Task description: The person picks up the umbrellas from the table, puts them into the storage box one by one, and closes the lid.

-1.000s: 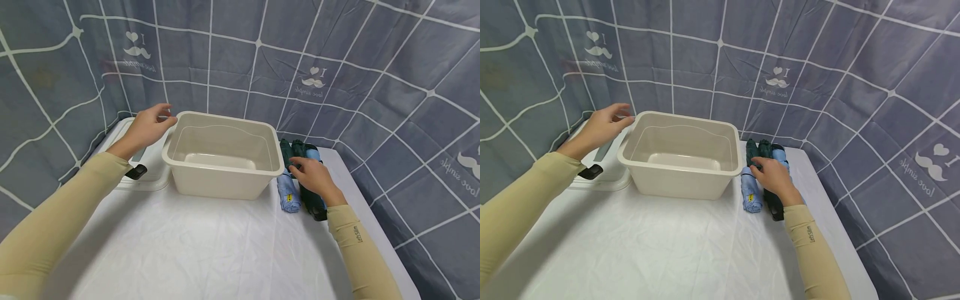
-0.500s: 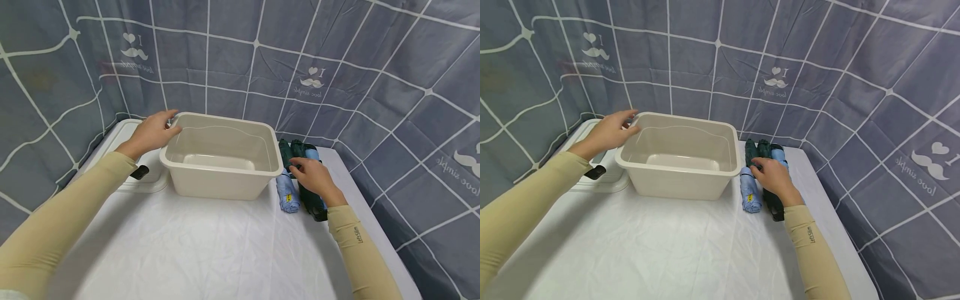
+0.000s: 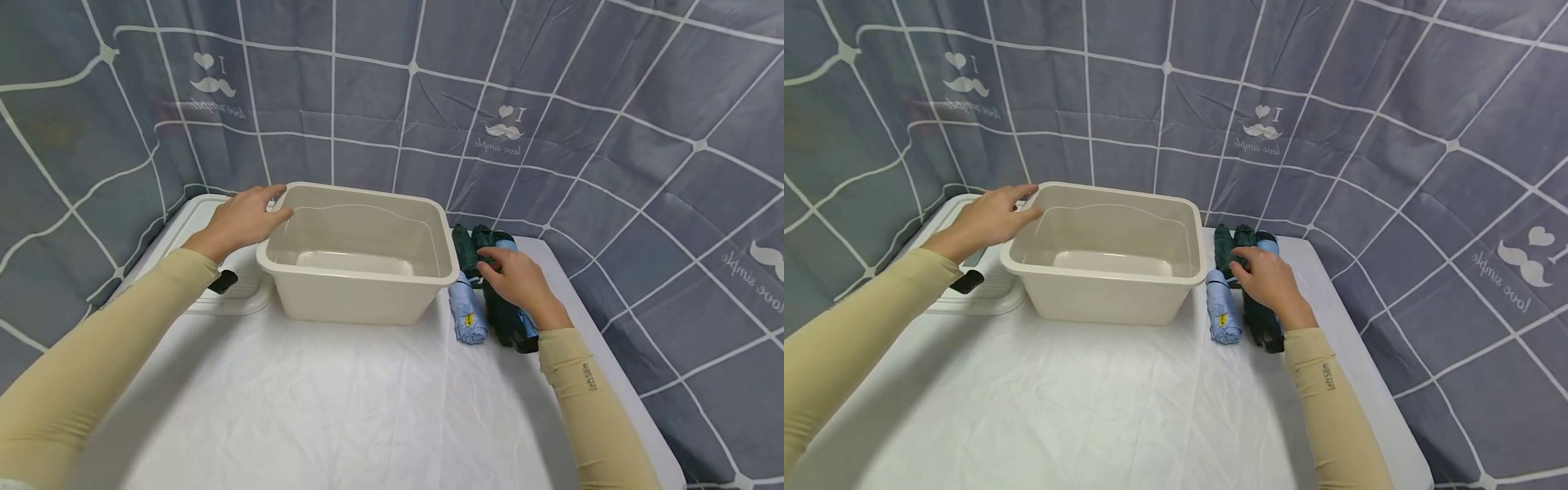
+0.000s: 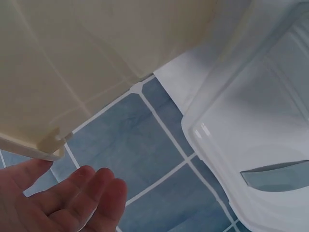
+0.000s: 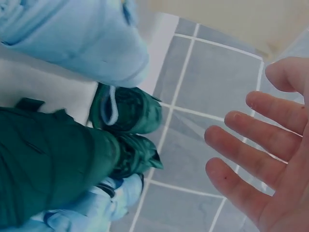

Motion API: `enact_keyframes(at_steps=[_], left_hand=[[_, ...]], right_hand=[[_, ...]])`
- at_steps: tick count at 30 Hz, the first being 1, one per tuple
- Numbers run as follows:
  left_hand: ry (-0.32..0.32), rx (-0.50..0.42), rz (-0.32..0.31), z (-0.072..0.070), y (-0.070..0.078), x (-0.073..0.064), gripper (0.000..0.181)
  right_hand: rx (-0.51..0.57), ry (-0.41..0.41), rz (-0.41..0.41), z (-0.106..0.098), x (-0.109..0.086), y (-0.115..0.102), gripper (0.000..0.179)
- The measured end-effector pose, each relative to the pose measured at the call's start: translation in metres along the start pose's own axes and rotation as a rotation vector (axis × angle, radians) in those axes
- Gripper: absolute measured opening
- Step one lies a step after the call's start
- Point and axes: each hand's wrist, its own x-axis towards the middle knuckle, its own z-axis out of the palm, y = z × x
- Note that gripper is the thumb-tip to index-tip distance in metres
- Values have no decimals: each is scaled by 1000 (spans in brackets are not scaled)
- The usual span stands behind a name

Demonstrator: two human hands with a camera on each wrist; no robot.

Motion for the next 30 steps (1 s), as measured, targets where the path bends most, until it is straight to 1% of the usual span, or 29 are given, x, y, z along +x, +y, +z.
enact_keyframes(at_steps=[6, 13, 18, 21, 26, 30], left_hand=[[-11, 7, -4, 1, -3, 0, 72], [-21, 13, 5, 0, -5, 0, 72], [-22, 4, 10, 0, -6, -1, 72], [-20, -2, 13, 0, -6, -1, 72], [-16, -8, 20, 0, -5, -1, 72], [-23, -12, 16, 0, -5, -1, 72]], right_hand=[[18, 21, 29, -14, 5, -1, 45], [70, -11, 59, -17, 17, 1, 53], [128, -21, 84, -10, 26, 10, 57], [178, -32, 116, -4, 30, 16, 58], [256, -81, 169, 7, 33, 21, 62], [297, -114, 190, 16, 33, 21, 65]])
